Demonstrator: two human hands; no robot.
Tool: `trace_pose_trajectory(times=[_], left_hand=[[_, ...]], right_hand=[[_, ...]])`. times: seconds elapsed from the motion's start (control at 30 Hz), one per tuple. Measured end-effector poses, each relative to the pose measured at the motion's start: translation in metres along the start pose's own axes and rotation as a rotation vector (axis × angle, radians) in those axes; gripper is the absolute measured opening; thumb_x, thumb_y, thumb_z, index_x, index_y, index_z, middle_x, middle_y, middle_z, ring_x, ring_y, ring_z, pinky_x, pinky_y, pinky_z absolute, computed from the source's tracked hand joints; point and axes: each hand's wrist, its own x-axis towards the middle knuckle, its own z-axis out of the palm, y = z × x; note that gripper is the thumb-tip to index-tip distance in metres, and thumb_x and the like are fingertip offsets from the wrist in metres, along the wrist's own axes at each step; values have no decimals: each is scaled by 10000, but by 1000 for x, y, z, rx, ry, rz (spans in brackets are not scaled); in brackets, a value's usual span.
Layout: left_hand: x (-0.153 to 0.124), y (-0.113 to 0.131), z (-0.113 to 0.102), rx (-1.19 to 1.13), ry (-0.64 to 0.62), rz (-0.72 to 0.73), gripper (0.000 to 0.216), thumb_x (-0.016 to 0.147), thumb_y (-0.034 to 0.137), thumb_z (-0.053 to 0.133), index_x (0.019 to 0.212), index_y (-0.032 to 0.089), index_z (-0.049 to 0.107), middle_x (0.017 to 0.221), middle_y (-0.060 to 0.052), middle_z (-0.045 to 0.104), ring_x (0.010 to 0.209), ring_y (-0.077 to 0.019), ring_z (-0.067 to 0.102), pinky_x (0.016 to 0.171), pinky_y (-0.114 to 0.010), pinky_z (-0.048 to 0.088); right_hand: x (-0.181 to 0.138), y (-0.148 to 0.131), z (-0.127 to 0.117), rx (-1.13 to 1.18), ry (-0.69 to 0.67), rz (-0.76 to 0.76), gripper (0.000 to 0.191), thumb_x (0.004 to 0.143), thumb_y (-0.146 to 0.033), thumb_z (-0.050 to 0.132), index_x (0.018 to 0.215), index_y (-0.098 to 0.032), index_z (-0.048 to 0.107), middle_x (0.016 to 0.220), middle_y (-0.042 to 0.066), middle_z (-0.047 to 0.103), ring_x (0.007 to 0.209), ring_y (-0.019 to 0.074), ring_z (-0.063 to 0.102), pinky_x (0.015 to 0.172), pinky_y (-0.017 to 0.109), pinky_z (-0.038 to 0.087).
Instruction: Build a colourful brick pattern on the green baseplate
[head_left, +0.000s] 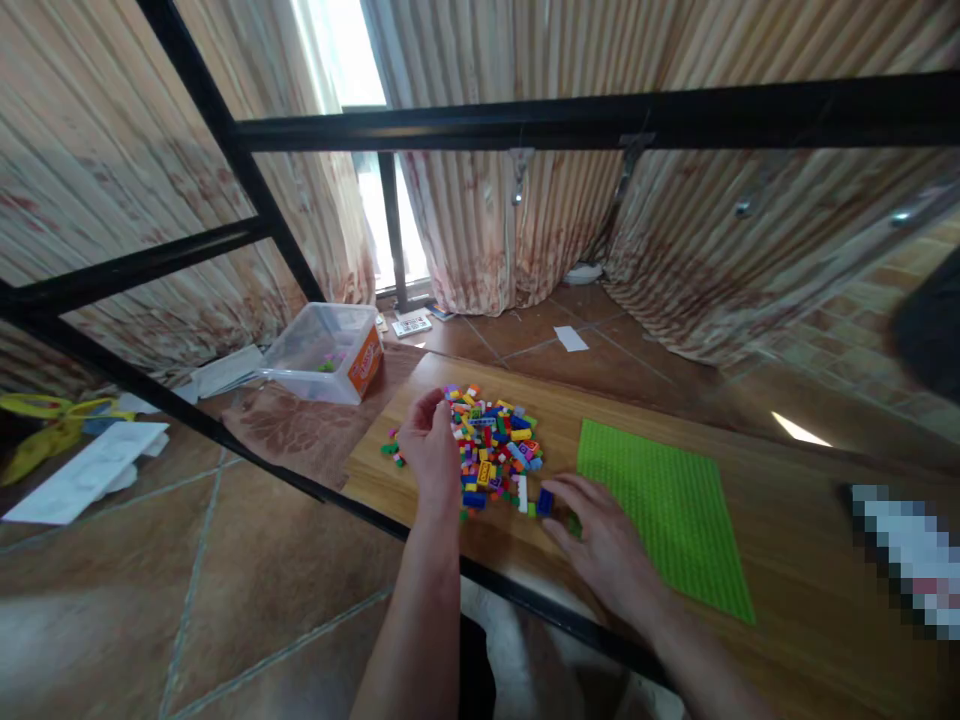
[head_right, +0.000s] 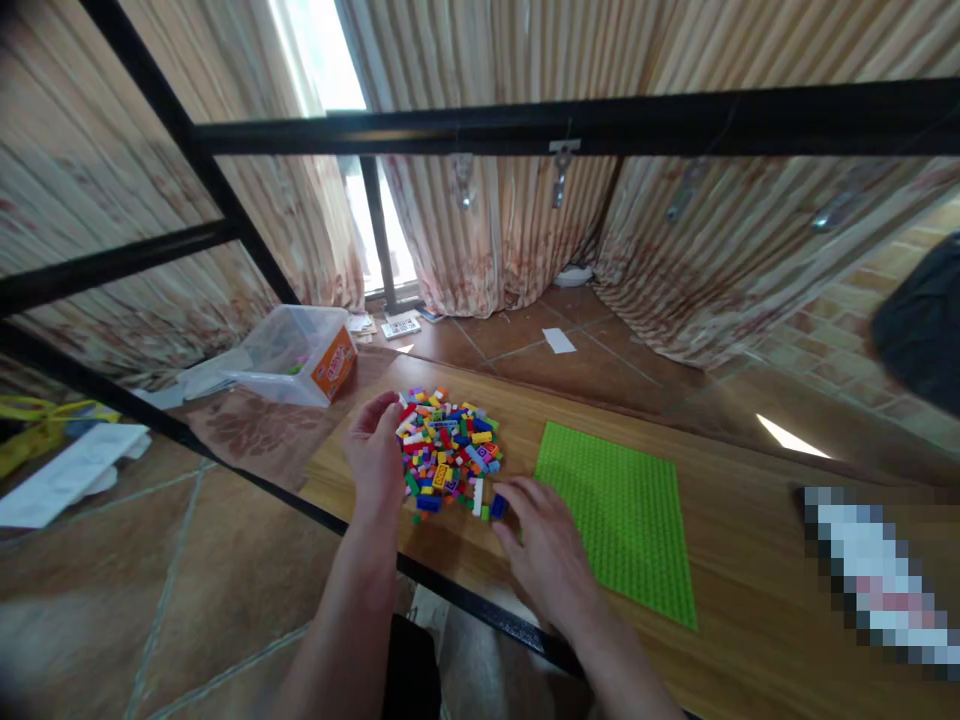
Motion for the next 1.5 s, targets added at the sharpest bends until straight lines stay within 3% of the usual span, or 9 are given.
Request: trace_pose_trajectory(times=[0.2,0.37,0.53,0.67,0.77,0.9,1.03,1.13,1.5], left_hand=[[-1,1,-4,83,-116,-20,180,733,227,660,877,137,720,840,-35,722,826,-167,668,835,-301,513],[-18,-7,13,166,-294,10,166,769,233,643,886,143,719,829,-30,719,800,-156,652,801,-289,510],[-52,-14,32,297,-652,52,189,843,218,577,977,164,699,906,-47,714,799,-152,647,749,-275,523],[-73,-23,45,436,-891,212,224,894,185,512,1055,193,667,979,-54,695,859,-161,648,784,-293,547],[-85,-36,58,538,-978,286,262,891,147,500,1106,189,643,1075,-78,678,980,-191,644,891,-357,548],[-102,-53,73,666,-1088,408,338,871,109,510,1192,161,600,1273,-127,610,1216,-242,557,1082,-456,446],[-117,-64,80,795,-1191,465,434,832,82,528,1260,148,556,1336,-141,566,1255,-268,519,1099,-489,428],[-122,-68,81,873,-1236,486,543,781,81,579,1317,134,508,1343,-154,559,1262,-294,501,1098,-516,415],[-128,-68,71,840,-1225,280,915,684,97,664,1503,129,256,1383,-173,536,1313,-327,470,1101,-539,402]], right_hand=[[18,-7,17,60,-56,58,202,840,-160,583,1004,-219,686,1084,74,685,1036,237,622,942,423,492],[22,-1,13,395,145,199,229,882,-291,566,1067,-233,688,1141,85,683,1029,225,641,934,417,508],[27,23,-2,1005,388,547,289,800,-431,664,989,-217,713,968,75,745,867,231,709,876,455,554],[26,41,-19,1267,493,629,283,716,-395,745,927,-208,727,918,63,754,859,219,720,903,447,555],[23,52,-29,1214,523,600,353,668,-374,789,972,-211,718,905,41,746,859,211,714,897,435,556],[16,66,-41,902,561,622,373,721,-413,732,1019,-190,696,890,60,743,829,230,712,847,447,561],[7,75,-53,490,513,585,339,816,-382,614,1070,-173,691,1019,113,740,935,256,689,916,467,514],[2,77,-60,371,477,548,316,836,-343,557,1063,-167,688,1042,120,736,947,250,683,907,439,512],[-2,78,-56,252,252,446,235,869,-254,514,1042,-216,669,999,60,727,937,222,654,870,396,500]])
